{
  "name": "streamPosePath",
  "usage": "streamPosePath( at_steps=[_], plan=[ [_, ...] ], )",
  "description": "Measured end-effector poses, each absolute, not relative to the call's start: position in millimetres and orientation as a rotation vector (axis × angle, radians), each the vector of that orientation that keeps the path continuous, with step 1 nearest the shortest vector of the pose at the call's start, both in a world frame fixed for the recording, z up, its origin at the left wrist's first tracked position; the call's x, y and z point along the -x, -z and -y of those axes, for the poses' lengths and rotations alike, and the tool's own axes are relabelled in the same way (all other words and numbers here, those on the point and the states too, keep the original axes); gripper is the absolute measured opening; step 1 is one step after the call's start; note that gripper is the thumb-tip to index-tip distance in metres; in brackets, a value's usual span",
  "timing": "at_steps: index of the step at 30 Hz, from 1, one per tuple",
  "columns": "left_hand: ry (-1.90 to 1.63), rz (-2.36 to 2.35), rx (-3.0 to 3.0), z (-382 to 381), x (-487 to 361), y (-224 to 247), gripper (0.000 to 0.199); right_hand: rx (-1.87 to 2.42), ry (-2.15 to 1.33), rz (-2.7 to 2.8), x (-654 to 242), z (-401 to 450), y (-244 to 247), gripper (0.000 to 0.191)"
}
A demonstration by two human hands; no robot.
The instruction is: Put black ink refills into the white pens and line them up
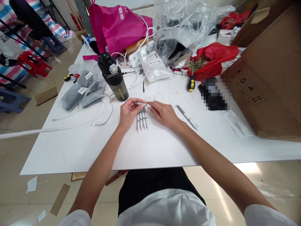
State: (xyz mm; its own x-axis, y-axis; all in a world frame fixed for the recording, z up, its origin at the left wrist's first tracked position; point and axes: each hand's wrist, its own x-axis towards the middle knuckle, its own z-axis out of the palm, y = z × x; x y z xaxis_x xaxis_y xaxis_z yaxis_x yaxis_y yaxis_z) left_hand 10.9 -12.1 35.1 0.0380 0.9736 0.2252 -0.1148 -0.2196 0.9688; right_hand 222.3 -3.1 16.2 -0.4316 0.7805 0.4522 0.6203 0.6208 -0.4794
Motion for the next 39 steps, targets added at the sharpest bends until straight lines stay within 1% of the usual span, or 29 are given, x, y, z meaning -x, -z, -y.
streamPosePath(
  at_steps=[1, 4, 5, 8, 9, 14, 16, 18, 20, 24, 27, 31, 34, 36, 39],
  plan=[
    [-1.375, -0.949, -1.315, 11.9, -9.7, -36.1, 0.033, 1.106, -0.342, 2.173, -222.2, 3.1, -15.7, 0.033],
    [-1.386, -0.904, -1.304, 9.9, -7.8, -36.1, 0.053, 1.134, -0.381, 2.137, -221.8, 3.0, -14.6, 0.028],
    [-1.397, -0.920, -1.290, 8.9, -7.6, -35.2, 0.054, 1.133, -0.371, 2.135, -221.8, 2.9, -14.5, 0.026],
    [-1.364, -1.044, -1.241, 5.5, -7.1, -31.5, 0.041, 1.111, -0.306, 2.121, -222.0, 2.7, -14.3, 0.023],
    [-1.347, -1.073, -1.234, 4.7, -6.8, -30.4, 0.040, 1.107, -0.290, 2.118, -222.1, 2.5, -14.2, 0.023],
    [-1.396, -1.025, -1.346, 5.7, -5.9, -30.7, 0.029, 1.128, -0.312, 2.131, -222.5, 1.9, -14.1, 0.031],
    [-1.418, -1.008, -1.382, 7.0, -6.5, -32.1, 0.031, 1.135, -0.333, 2.133, -222.2, 2.1, -14.4, 0.033],
    [-1.449, -1.005, -1.372, 7.1, -6.8, -32.5, 0.043, 1.137, -0.323, 2.124, -221.9, 2.2, -14.9, 0.032],
    [-1.443, -1.047, -1.311, 6.0, -6.4, -31.6, 0.047, 1.137, -0.293, 2.108, -221.8, 2.0, -15.2, 0.030],
    [-1.333, -1.113, -1.242, 4.0, -4.4, -30.2, 0.044, 1.130, -0.278, 2.089, -222.8, 1.1, -16.3, 0.029],
    [-1.373, -1.016, -1.304, 4.9, -4.4, -32.1, 0.037, 1.127, -0.346, 2.087, -223.5, 0.9, -17.6, 0.034],
    [-1.355, -1.028, -1.263, 5.7, -6.2, -32.6, 0.042, 1.117, -0.371, 2.093, -222.6, 1.6, -18.7, 0.039],
    [-1.343, -1.083, -1.247, 5.4, -7.0, -31.0, 0.040, 1.102, -0.351, 2.088, -221.9, 2.9, -20.6, 0.040],
    [-1.363, -1.066, -1.282, 5.8, -7.1, -31.3, 0.037, 1.113, -0.403, 2.074, -222.0, 3.9, -22.8, 0.043],
    [-1.355, -1.038, -1.329, 7.2, -6.8, -34.0, 0.034, 1.148, -0.589, 2.030, -222.8, 4.2, -25.8, 0.051]
  ],
)
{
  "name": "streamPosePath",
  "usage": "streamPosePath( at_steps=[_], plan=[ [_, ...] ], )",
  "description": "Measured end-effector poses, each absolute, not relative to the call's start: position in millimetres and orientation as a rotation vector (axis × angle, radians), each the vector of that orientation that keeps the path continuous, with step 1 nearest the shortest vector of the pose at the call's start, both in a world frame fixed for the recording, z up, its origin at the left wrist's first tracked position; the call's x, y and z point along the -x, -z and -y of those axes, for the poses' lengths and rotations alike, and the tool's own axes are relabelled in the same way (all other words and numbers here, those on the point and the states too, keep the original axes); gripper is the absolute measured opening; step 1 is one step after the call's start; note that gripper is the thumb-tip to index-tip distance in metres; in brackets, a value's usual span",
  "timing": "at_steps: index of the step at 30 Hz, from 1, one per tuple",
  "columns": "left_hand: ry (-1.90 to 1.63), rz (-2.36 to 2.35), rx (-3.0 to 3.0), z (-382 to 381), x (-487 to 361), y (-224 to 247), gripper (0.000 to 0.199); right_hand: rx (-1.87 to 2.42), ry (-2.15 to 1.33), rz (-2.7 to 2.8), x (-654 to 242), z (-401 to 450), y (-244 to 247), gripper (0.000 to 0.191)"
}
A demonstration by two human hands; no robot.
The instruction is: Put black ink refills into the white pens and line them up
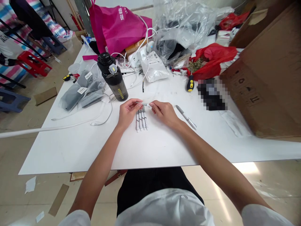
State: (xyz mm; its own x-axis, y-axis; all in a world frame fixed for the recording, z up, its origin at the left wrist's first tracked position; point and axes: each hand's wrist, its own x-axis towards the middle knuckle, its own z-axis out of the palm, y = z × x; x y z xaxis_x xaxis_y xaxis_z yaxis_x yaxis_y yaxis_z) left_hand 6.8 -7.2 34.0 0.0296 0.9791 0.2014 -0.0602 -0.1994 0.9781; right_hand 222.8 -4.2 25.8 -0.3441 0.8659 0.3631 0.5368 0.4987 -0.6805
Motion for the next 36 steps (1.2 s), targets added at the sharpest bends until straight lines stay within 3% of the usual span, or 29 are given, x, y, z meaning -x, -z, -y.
streamPosePath(
  at_steps=[4, 12, 19, 27, 36],
  plan=[
    [-1.376, -1.051, -1.300, 7.6, -6.6, -36.0, 0.036, 1.100, -0.676, 1.875, -224.1, 2.3, -29.1, 0.048],
    [-1.389, -1.041, -1.307, 10.3, -8.9, -37.3, 0.036, 1.100, -1.131, 1.570, -226.9, -3.0, -43.1, 0.067],
    [-1.416, -1.030, -1.321, 11.4, -9.4, -37.9, 0.038, 0.967, -1.498, 1.231, -223.2, -4.8, -44.2, 0.054],
    [-1.405, -1.039, -1.350, 13.5, -10.7, -38.0, 0.033, 0.844, -1.307, 0.899, -234.2, -20.9, -47.8, 0.055],
    [-1.461, -1.165, -1.275, 9.1, -13.2, -29.3, 0.039, 0.723, -1.484, 0.767, -253.2, -24.1, -48.8, 0.068]
  ],
)
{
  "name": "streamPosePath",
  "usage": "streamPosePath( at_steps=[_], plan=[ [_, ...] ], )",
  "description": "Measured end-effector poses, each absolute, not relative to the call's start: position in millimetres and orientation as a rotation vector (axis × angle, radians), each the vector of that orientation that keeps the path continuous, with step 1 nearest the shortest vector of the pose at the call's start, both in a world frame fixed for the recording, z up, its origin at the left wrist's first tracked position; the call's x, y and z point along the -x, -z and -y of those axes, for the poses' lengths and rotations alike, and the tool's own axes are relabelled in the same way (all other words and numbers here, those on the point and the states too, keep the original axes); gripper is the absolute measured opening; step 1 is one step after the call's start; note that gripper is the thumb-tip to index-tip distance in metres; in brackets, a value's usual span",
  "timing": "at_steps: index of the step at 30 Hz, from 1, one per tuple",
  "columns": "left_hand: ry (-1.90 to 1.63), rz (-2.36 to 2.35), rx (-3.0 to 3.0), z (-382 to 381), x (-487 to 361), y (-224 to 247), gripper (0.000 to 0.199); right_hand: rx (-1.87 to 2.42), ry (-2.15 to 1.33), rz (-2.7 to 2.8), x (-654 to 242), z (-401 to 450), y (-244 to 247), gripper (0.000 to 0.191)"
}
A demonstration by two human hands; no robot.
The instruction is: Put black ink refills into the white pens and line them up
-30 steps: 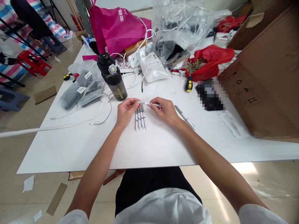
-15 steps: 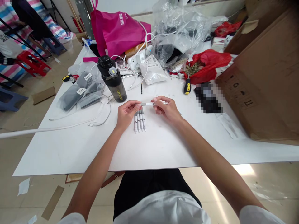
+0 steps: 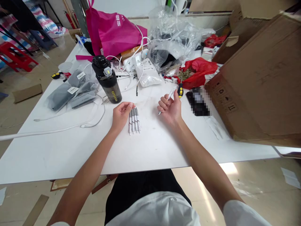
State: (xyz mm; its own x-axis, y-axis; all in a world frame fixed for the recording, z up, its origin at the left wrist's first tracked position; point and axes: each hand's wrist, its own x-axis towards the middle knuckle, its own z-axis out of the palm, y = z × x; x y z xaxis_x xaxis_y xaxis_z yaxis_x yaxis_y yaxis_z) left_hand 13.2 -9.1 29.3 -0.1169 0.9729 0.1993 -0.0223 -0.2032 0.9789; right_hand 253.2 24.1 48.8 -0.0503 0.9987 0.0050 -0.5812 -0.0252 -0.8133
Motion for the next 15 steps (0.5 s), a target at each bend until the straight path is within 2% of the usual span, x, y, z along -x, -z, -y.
streamPosePath(
  at_steps=[15],
  plan=[
    [-1.434, -1.171, -1.278, 5.7, -14.9, -17.9, 0.042, 0.675, -1.518, 0.658, -269.9, -24.8, -40.8, 0.075]
  ],
)
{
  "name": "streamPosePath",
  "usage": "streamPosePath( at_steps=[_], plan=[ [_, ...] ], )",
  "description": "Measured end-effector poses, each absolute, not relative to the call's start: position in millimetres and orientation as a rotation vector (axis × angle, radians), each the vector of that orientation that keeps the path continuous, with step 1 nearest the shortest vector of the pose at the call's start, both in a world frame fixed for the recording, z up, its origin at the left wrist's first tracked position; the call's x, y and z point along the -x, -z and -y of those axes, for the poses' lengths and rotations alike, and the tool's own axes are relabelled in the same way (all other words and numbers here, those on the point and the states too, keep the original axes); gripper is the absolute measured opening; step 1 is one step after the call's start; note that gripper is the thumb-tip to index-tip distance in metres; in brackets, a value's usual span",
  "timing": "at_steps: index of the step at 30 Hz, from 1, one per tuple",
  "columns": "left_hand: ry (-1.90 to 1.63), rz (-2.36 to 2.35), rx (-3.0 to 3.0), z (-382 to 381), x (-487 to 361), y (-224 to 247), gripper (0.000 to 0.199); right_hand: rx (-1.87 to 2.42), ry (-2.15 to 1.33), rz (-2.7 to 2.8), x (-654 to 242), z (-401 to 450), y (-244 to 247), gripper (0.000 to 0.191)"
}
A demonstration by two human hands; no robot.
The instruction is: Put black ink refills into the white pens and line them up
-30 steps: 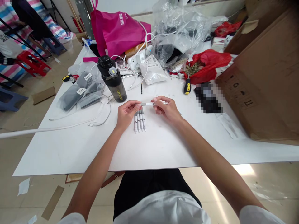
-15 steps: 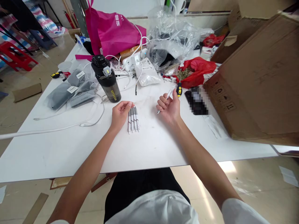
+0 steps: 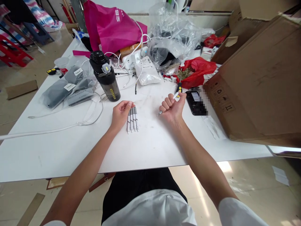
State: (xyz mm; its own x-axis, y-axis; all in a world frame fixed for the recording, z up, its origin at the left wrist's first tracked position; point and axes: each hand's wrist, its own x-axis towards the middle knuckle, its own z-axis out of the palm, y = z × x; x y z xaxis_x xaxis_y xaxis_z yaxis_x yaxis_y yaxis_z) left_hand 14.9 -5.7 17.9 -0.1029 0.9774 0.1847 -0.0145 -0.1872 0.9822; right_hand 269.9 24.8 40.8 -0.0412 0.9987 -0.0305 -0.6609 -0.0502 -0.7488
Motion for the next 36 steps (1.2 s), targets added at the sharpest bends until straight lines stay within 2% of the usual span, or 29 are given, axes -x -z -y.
streamPosePath(
  at_steps=[11, 16, 20, 25, 27, 29, 36],
  plan=[
    [-1.469, -1.222, -1.316, 9.1, -14.6, -26.8, 0.045, 0.558, -1.629, 0.441, -266.9, -19.6, -50.9, 0.067],
    [-1.487, -1.245, -1.345, 7.2, -12.5, -24.9, 0.043, 0.658, -1.584, 0.623, -251.0, -18.0, -57.6, 0.059],
    [-1.493, -1.244, -1.364, 5.3, -10.3, -22.5, 0.042, 0.810, -1.329, 0.933, -236.8, -18.9, -49.8, 0.052],
    [-1.490, -1.263, -1.388, 1.8, -7.7, -16.7, 0.040, 0.917, -0.667, 1.677, -242.0, -16.7, -37.1, 0.046],
    [-1.493, -1.264, -1.405, -0.1, -6.7, -13.4, 0.038, 0.860, -0.491, 1.933, -244.3, -12.7, -34.3, 0.037],
    [-1.496, -1.282, -1.440, -1.7, -5.7, -10.6, 0.034, 0.801, -0.417, 2.126, -243.6, -8.2, -31.4, 0.033],
    [-1.478, -1.382, -1.553, -5.2, 0.0, -7.4, 0.018, 0.775, -0.379, 2.435, -235.9, -2.0, -15.8, 0.045]
  ],
)
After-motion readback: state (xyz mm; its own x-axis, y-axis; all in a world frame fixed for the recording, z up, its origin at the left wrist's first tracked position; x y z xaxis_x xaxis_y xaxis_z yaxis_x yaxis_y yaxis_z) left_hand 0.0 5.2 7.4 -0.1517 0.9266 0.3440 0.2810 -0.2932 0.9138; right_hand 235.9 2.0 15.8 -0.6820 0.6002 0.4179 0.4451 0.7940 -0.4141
